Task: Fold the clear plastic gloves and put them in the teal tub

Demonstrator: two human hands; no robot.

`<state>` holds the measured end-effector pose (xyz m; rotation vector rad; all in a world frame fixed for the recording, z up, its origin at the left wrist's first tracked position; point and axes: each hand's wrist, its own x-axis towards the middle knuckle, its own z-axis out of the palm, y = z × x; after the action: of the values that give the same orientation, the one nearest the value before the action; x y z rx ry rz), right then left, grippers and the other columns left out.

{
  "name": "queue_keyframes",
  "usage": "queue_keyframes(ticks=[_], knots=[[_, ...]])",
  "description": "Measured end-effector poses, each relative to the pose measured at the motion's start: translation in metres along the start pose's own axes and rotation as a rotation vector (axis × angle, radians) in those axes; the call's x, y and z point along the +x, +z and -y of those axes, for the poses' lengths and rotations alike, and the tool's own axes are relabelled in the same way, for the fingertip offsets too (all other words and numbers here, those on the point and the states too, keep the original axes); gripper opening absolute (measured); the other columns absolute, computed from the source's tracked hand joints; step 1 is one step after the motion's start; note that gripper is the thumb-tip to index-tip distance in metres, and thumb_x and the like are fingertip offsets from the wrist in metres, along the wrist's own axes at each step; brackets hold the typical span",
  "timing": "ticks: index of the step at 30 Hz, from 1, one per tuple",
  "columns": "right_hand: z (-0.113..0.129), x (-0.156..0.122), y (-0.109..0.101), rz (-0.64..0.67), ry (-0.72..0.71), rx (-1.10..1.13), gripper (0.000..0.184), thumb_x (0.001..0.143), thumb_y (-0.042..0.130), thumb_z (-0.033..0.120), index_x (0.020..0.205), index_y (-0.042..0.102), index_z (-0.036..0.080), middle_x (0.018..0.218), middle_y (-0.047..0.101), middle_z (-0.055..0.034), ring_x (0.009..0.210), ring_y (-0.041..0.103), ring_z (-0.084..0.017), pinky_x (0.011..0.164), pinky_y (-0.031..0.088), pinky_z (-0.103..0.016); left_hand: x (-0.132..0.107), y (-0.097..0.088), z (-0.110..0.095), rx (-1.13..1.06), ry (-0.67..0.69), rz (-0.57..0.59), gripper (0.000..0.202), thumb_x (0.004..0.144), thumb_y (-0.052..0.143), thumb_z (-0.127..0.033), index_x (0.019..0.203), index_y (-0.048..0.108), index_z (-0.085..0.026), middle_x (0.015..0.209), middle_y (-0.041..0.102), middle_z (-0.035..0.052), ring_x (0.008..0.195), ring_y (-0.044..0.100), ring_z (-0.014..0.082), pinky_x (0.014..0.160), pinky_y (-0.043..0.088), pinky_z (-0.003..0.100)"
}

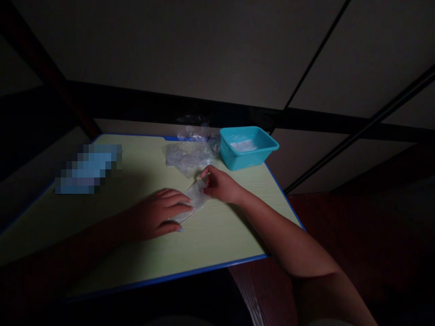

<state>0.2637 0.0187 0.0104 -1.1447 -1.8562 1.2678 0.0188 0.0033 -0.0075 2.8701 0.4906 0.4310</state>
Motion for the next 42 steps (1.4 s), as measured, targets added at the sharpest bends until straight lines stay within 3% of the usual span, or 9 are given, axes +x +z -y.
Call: queue_keyframes(ticks=[13,18,24,42], knots=[[0.006,-0.003,0.01,0.015,-0.077,0.15,0.034,0.07,0.068,0.019,0.095,0.045,0.019,0.07,0.048,0.0066,0.06,0.045,-0.009,0.056,0.036,-0.021,0.0,0.002,0.0,-0.001,0.001,0.008,0.043,0.09,0.053,-0.047,0.122,0.058,-0.018,0.124,0.058,0.0121,0.113,0.051,0.0287,0.098,0.038,0.044],[0.005,-0.003,0.01,-0.003,-0.079,0.127,0.034,0.07,0.069,0.019,0.094,0.046,0.02,0.072,0.047,0.0058,0.062,0.045,-0.009,0.057,0.036,-0.022,-0.001,0.0,-0.001,0.012,-0.006,-0.015,0.041,0.09,0.052,-0.045,0.121,0.058,-0.019,0.123,0.057,0.0123,0.113,0.05,0.0288,0.098,0.038,0.044],[0.004,-0.003,0.009,-0.001,-0.066,0.115,0.033,0.07,0.068,0.019,0.094,0.045,0.02,0.071,0.046,0.0061,0.061,0.044,-0.009,0.057,0.036,-0.022,-0.003,-0.004,-0.002,0.027,-0.002,-0.015,0.035,0.09,0.051,-0.045,0.109,0.063,-0.018,0.109,0.06,0.0112,0.1,0.054,0.0269,0.09,0.042,0.042],[0.014,-0.006,0.017,-0.022,-0.114,0.14,0.031,0.073,0.07,0.025,0.094,0.047,0.021,0.076,0.047,0.0042,0.067,0.047,-0.011,0.063,0.041,-0.024,-0.002,-0.004,-0.002,0.038,0.003,-0.009,0.036,0.09,0.052,-0.045,0.112,0.061,-0.019,0.114,0.06,0.0107,0.103,0.054,0.0268,0.093,0.04,0.042]])
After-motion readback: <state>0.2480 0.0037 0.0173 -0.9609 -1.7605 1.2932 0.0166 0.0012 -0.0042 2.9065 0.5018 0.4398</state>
